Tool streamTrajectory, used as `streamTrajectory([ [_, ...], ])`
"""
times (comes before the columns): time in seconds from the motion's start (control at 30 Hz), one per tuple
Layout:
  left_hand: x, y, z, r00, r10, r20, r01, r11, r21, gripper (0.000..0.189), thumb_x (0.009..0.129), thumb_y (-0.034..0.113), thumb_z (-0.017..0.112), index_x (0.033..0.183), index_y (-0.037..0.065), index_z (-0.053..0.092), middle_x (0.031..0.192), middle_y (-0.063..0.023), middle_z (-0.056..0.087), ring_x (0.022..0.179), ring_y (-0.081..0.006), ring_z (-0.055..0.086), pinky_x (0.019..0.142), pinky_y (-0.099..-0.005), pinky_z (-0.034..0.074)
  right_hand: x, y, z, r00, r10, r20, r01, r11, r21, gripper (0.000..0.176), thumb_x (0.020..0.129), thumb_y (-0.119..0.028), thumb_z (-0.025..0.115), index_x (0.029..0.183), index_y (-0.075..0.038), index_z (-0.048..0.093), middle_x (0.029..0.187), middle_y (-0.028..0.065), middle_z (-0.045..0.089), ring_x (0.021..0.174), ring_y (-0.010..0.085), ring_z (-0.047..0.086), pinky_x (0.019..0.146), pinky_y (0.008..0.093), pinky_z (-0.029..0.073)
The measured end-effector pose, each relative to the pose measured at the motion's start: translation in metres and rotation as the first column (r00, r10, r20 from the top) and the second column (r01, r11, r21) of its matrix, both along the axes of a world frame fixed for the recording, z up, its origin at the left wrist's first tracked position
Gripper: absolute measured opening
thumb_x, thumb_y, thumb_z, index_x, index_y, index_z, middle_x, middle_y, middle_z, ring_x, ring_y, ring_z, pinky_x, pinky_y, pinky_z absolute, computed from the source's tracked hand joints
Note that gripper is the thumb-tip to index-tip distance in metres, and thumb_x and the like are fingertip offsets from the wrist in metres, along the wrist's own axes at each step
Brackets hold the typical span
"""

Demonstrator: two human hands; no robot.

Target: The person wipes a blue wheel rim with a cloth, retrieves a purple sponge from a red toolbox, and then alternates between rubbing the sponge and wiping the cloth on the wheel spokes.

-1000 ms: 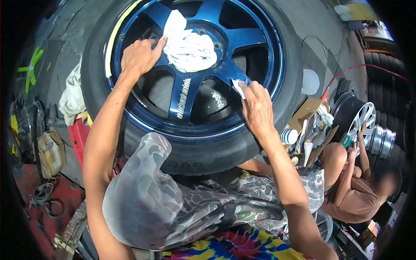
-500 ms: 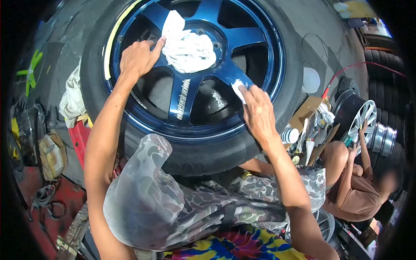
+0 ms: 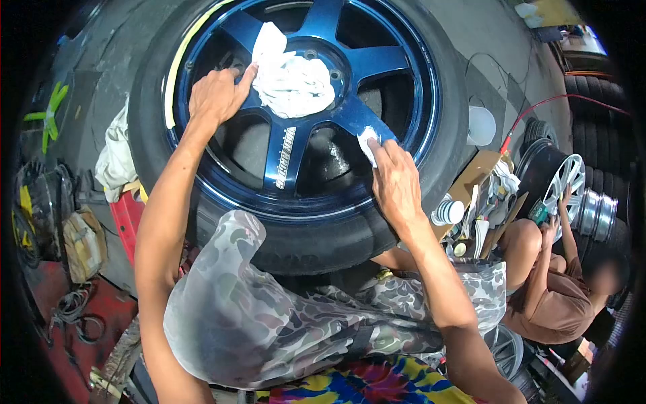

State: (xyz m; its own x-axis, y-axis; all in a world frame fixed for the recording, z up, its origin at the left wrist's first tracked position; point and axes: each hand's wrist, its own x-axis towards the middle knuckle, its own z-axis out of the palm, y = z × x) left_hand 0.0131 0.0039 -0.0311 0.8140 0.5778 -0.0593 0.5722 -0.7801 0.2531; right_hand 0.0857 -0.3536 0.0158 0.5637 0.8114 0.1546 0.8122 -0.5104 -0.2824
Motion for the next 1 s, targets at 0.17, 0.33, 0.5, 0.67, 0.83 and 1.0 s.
streamTrajectory([
  [0.17, 0.001, 0.002, 0.0, 0.999, 0.003, -0.045, -0.005, 0.999, -0.039, 0.074, 0.105, 0.066, 0.043, 0.121, 0.005, 0.08, 0.099, -0.028, 0.078, 0.099, -0.0421, 0.076, 0.091, -0.0504, 0.059, 0.005, 0.012, 0.0, 1.0, -0.005, 0.009, 0.004, 0.999, 0.038, 0.04, 0.085, 0.006, 0.065, 0.125, 0.008, 0.065, 0.099, 0.019, 0.062, 0.093, 0.0369, 0.065, 0.082, 0.0453, 0.05],
  [0.33, 0.0, 0.003, -0.002, 1.0, -0.003, -0.01, 0.003, 0.999, -0.032, 0.074, 0.105, 0.066, 0.044, 0.12, 0.004, 0.08, 0.098, -0.0293, 0.077, 0.099, -0.0428, 0.076, 0.091, -0.0506, 0.059, -0.003, 0.009, 0.0, 0.997, -0.075, -0.018, 0.075, 0.997, -0.003, 0.041, 0.085, 0.007, 0.066, 0.126, 0.007, 0.065, 0.104, 0.0199, 0.063, 0.095, 0.0386, 0.066, 0.085, 0.0466, 0.051],
  [0.5, -0.001, 0.002, -0.001, 1.0, -0.01, 0.017, 0.011, 1.0, -0.025, 0.076, 0.104, 0.068, 0.043, 0.119, 0.003, 0.08, 0.099, -0.0291, 0.077, 0.099, -0.0438, 0.076, 0.092, -0.051, 0.059, -0.008, 0.002, 0.003, 0.996, -0.08, -0.049, 0.079, 0.997, -0.015, 0.04, 0.086, 0.006, 0.065, 0.126, 0.007, 0.065, 0.101, 0.0201, 0.062, 0.094, 0.0403, 0.065, 0.084, 0.0479, 0.051],
  [0.67, -0.001, 0.002, -0.004, 1.0, -0.007, 0.002, 0.007, 0.999, -0.038, 0.076, 0.104, 0.067, 0.043, 0.12, 0.003, 0.08, 0.1, -0.029, 0.077, 0.099, -0.0436, 0.076, 0.092, -0.0505, 0.058, 0.001, 0.007, 0.002, 0.998, -0.056, -0.027, 0.056, 0.998, -0.006, 0.04, 0.086, 0.006, 0.065, 0.126, 0.006, 0.066, 0.1, 0.0201, 0.061, 0.094, 0.0392, 0.065, 0.083, 0.0474, 0.05],
  [0.83, -0.002, 0.002, -0.002, 1.0, -0.009, 0.027, 0.009, 1.0, -0.027, 0.075, 0.104, 0.067, 0.044, 0.118, 0.003, 0.081, 0.097, -0.0287, 0.077, 0.097, -0.043, 0.077, 0.09, -0.0507, 0.059, -0.003, 0.002, 0.005, 0.997, -0.071, -0.042, 0.068, 0.995, -0.08, 0.041, 0.085, 0.006, 0.065, 0.126, 0.006, 0.065, 0.101, 0.0198, 0.061, 0.095, 0.0389, 0.064, 0.084, 0.0473, 0.05],
  [1.0, -0.001, 0.002, 0.0, 0.999, -0.015, 0.033, 0.016, 0.999, -0.042, 0.073, 0.105, 0.065, 0.045, 0.118, 0.002, 0.08, 0.091, -0.0317, 0.075, 0.096, -0.0458, 0.075, 0.09, -0.0518, 0.058, 0.0, 0.006, 0.001, 0.999, -0.047, -0.015, 0.047, 0.999, -0.003, 0.043, 0.084, 0.006, 0.065, 0.127, 0.006, 0.065, 0.101, 0.02, 0.061, 0.095, 0.039, 0.065, 0.083, 0.0477, 0.05],
])
